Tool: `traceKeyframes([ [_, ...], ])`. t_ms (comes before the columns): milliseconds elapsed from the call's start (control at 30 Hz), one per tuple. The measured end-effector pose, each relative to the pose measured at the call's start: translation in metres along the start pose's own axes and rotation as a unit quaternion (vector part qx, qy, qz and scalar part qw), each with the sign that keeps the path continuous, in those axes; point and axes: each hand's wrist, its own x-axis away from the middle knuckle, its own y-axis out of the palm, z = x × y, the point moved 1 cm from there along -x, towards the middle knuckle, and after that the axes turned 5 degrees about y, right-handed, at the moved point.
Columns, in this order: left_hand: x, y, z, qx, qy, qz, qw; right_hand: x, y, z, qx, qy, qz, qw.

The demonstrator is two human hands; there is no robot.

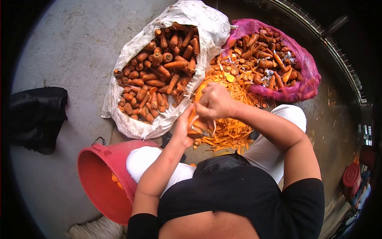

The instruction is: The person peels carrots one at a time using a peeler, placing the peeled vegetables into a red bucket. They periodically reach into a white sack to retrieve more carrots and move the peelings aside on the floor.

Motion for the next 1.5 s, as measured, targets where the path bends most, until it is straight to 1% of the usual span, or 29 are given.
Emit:
traceKeyframes([
  [33, 0.001, -0.005, 0.0, -0.025, -0.008, -0.03, 0.999, -0.002, -0.002, 0.007, 0.01, 0.024, 0.007, 1.0],
  [67, 0.007, -0.001, -0.002, -0.038, -0.014, -0.018, 0.999, -0.008, -0.01, 0.022, 0.057, 0.034, 0.056, 0.996],
  [100, 0.016, 0.007, -0.003, -0.052, -0.021, -0.008, 0.998, -0.01, -0.015, 0.046, 0.122, 0.046, 0.08, 0.988],
  [133, 0.021, 0.012, -0.006, -0.066, -0.029, 0.003, 0.997, -0.01, -0.025, 0.066, 0.171, 0.108, 0.019, 0.979],
  [167, 0.022, 0.01, -0.008, -0.063, -0.024, -0.013, 0.998, -0.019, -0.038, 0.073, 0.256, 0.224, -0.09, 0.936],
  [200, 0.023, 0.012, -0.007, -0.053, -0.022, -0.036, 0.998, -0.012, -0.044, 0.092, 0.349, 0.14, -0.021, 0.926],
  [233, 0.025, 0.015, -0.003, -0.046, -0.018, -0.059, 0.997, -0.006, -0.045, 0.114, 0.376, 0.215, -0.025, 0.901],
  [267, 0.027, 0.016, 0.0, -0.04, -0.017, -0.08, 0.996, -0.005, -0.046, 0.118, 0.397, 0.29, -0.03, 0.87],
  [367, 0.021, 0.013, 0.007, -0.026, -0.001, -0.036, 0.999, -0.006, -0.048, 0.114, 0.31, 0.269, 0.009, 0.912],
  [467, 0.013, 0.011, 0.011, -0.007, 0.044, 0.005, 0.999, -0.018, -0.044, 0.087, 0.168, 0.327, -0.015, 0.93],
  [500, 0.009, 0.006, 0.01, 0.027, 0.052, -0.002, 0.998, -0.019, -0.041, 0.078, 0.083, 0.307, -0.001, 0.948],
  [533, 0.006, 0.002, 0.009, 0.025, 0.051, 0.001, 0.998, -0.02, -0.036, 0.073, 0.032, 0.358, -0.062, 0.931],
  [600, 0.003, -0.001, 0.009, 0.019, 0.046, 0.006, 0.999, -0.021, -0.03, 0.039, -0.019, 0.227, -0.028, 0.973],
  [667, 0.005, 0.011, 0.008, 0.043, 0.034, 0.034, 0.998, -0.015, -0.023, 0.017, 0.033, 0.07, -0.017, 0.997],
  [700, 0.006, 0.016, 0.008, 0.054, 0.028, 0.049, 0.997, -0.013, -0.02, 0.002, 0.02, 0.018, 0.009, 1.0],
  [800, -0.006, 0.009, 0.003, 0.089, -0.005, 0.041, 0.995, -0.005, -0.014, -0.017, 0.026, -0.021, -0.006, 0.999],
  [900, -0.004, 0.013, 0.0, 0.08, 0.002, 0.033, 0.996, -0.002, -0.012, -0.016, 0.029, -0.041, 0.0, 0.999],
  [1033, -0.005, 0.011, -0.003, 0.076, 0.021, 0.024, 0.997, -0.002, -0.014, -0.014, 0.036, -0.044, 0.011, 0.998],
  [1133, -0.006, 0.009, -0.007, 0.095, 0.019, 0.015, 0.995, -0.001, -0.013, -0.015, 0.029, -0.047, 0.01, 0.998],
  [1200, -0.001, 0.01, -0.005, 0.063, 0.018, 0.024, 0.998, 0.0, -0.011, -0.012, 0.034, -0.044, 0.01, 0.998],
  [1233, 0.001, 0.011, -0.004, 0.046, 0.018, 0.028, 0.998, -0.002, -0.012, -0.008, 0.061, -0.026, 0.022, 0.998],
  [1300, 0.012, 0.01, -0.004, -0.003, 0.001, -0.016, 1.0, -0.007, -0.019, 0.014, 0.116, 0.014, 0.046, 0.992],
  [1333, 0.017, 0.01, -0.005, -0.029, -0.01, -0.039, 0.999, -0.009, -0.022, 0.037, 0.157, 0.043, 0.059, 0.985],
  [1367, 0.019, 0.013, -0.009, -0.033, -0.011, -0.005, 0.999, -0.011, -0.026, 0.056, 0.184, 0.027, 0.082, 0.979],
  [1400, 0.02, 0.013, -0.01, -0.035, -0.014, -0.015, 0.999, -0.012, -0.03, 0.07, 0.215, 0.093, 0.033, 0.972],
  [1433, 0.021, 0.013, -0.009, -0.036, -0.013, -0.026, 0.999, -0.013, -0.036, 0.084, 0.3, 0.165, -0.06, 0.938],
  [1467, 0.021, 0.013, -0.007, -0.04, -0.01, -0.037, 0.998, -0.007, -0.037, 0.103, 0.329, 0.151, 0.007, 0.932],
  [1500, 0.023, 0.015, -0.004, -0.031, -0.002, -0.045, 0.999, -0.009, -0.042, 0.109, 0.352, 0.217, -0.008, 0.91],
])
